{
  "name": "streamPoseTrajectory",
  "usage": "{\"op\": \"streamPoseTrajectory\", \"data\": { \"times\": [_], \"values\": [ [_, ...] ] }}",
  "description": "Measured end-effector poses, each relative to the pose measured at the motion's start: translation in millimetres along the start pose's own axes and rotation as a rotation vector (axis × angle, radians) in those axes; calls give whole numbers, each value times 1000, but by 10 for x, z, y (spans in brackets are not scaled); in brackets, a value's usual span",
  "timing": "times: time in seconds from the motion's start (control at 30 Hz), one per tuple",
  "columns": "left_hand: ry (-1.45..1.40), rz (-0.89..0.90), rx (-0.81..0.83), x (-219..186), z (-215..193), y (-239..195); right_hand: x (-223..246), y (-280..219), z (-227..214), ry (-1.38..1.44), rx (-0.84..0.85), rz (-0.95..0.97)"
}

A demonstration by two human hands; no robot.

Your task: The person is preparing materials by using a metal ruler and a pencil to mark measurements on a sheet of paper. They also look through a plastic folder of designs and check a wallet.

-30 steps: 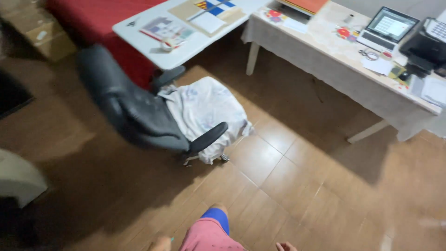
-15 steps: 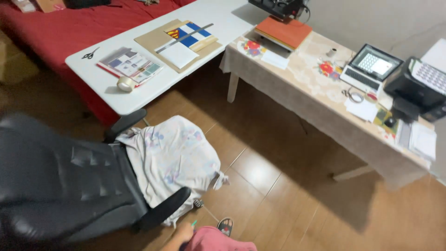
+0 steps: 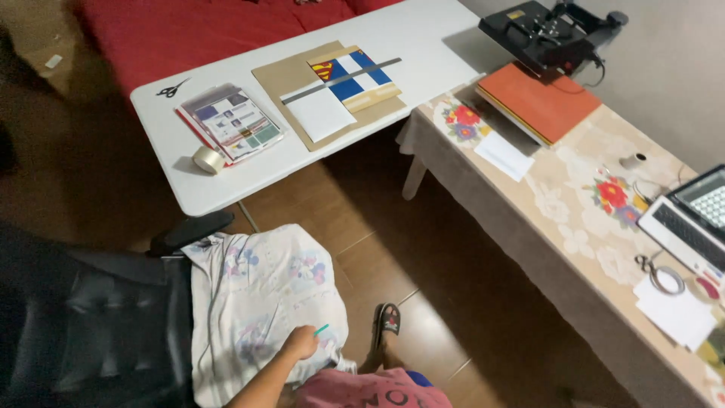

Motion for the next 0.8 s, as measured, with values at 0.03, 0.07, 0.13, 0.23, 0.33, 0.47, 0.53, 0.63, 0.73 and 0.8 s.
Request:
{"op": "streamPoseTrajectory", "data": {
  "times": [0.03,0.07,0.13,0.23,0.33,0.47,0.53,0.63,0.73,0.8],
  "values": [
    [-12,-12,-5,-12,0,41,164,284,-220,-8,2,-4],
    [50,-109,53,79,66,77,339,563,-419,-15,6,-11],
    [91,-226,102,111,-30,81,761,1155,-823,-35,14,-33],
    [-259,-339,320,-74,-109,122,1222,2289,-1256,-79,36,-71],
    [-284,-477,241,-147,-274,472,1660,3448,-1373,-114,71,-81],
    [-334,-337,8,-453,-774,1264,3759,3976,-1829,-245,-3,-584],
    [-436,-423,5,-443,-985,1706,4668,4121,-1842,-276,28,-652],
    [-416,-502,-117,-436,-1612,2354,5770,4395,-1681,-247,66,-792],
    [-538,-505,-151,-439,-2384,3015,6735,4588,-1491,-266,124,-879],
    [-540,-343,-493,-441,-3047,3367,7218,4736,-1280,-292,188,-985]
  ]
}}
Point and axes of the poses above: each hand's wrist, its own y-axis towards the middle knuckle, its own z-axis out of the palm, x = y × z, the point moved 10 cm from there along y, towards the middle knuckle, and after that the axes turned 11 degrees about -z, right-handed, at the moved point
